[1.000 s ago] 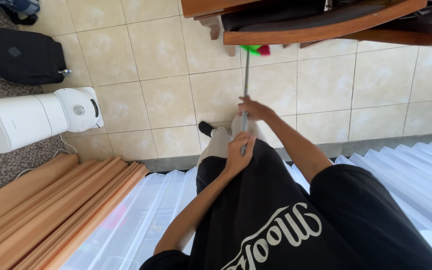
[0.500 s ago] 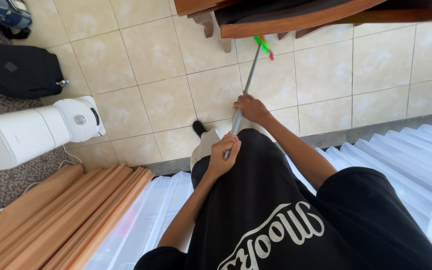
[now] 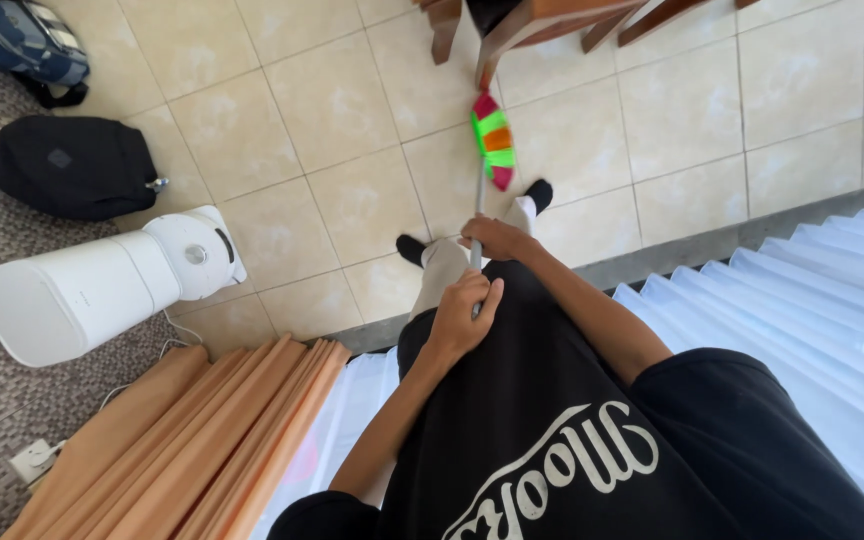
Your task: Sweeping the tiled floor using a colorful broom in a hotel room or similar environment.
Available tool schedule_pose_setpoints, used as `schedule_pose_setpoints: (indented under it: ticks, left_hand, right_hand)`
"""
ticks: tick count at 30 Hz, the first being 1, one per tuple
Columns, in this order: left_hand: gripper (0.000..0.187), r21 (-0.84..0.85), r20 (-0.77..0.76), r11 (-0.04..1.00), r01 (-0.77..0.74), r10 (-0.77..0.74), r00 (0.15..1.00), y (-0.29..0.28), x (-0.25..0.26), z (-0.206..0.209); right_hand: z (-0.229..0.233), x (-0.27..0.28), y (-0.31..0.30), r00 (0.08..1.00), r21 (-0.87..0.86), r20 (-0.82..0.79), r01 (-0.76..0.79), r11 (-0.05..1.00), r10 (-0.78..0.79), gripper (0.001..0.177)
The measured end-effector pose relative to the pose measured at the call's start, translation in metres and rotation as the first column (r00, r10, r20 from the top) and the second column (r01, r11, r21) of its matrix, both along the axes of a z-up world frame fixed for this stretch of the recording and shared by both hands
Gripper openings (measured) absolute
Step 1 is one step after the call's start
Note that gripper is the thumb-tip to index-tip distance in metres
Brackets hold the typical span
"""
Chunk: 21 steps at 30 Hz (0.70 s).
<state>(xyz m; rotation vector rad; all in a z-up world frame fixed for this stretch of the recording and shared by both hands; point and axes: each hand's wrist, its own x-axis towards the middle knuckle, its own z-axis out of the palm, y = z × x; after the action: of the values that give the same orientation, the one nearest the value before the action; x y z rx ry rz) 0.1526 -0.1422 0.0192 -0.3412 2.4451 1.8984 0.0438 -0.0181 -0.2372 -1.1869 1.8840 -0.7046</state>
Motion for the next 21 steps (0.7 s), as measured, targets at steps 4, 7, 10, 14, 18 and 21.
schedule_pose_setpoints:
  ticks: [4,7,10,14,18,21]
  left_hand:
    - [0.038,-0.054,-0.049,0.999,0.005,-0.008,0.999,-0.027,0.016,0.026]
    - [0.038,-0.023,-0.082,1.000,0.015,-0.017,0.996,-0.042,0.023,0.047]
    - [0.037,0.004,-0.160,0.992,0.128,-0.125,0.979,-0.054,0.037,0.059]
    - [0.038,0.013,-0.279,0.959,0.282,-0.267,0.922,-0.070,0.047,0.062]
    - [0.039,0.132,-0.242,0.958,0.255,-0.219,0.945,-0.086,0.054,0.043]
    - [0.041,0.206,-0.122,0.964,0.168,-0.146,0.982,-0.094,0.052,0.020]
  right_hand:
    - [0.076,0.022,-0.059,0.971,-0.036,0.157,0.190,0.981,-0.182,0.021]
    - [0.097,0.033,-0.079,0.932,-0.186,0.276,0.290,0.939,-0.234,0.015]
    - [0.118,0.047,-0.085,0.935,-0.110,0.198,0.319,0.941,-0.294,0.016]
    - [0.130,0.048,-0.077,0.975,-0.360,-0.107,0.143,0.922,-0.193,0.012]
    - [0.129,0.045,-0.065,0.950,-0.264,-0.138,0.237,0.935,-0.280,0.014]
    - [0.119,0.042,-0.060,0.950,-0.071,-0.149,0.267,0.961,-0.275,0.008]
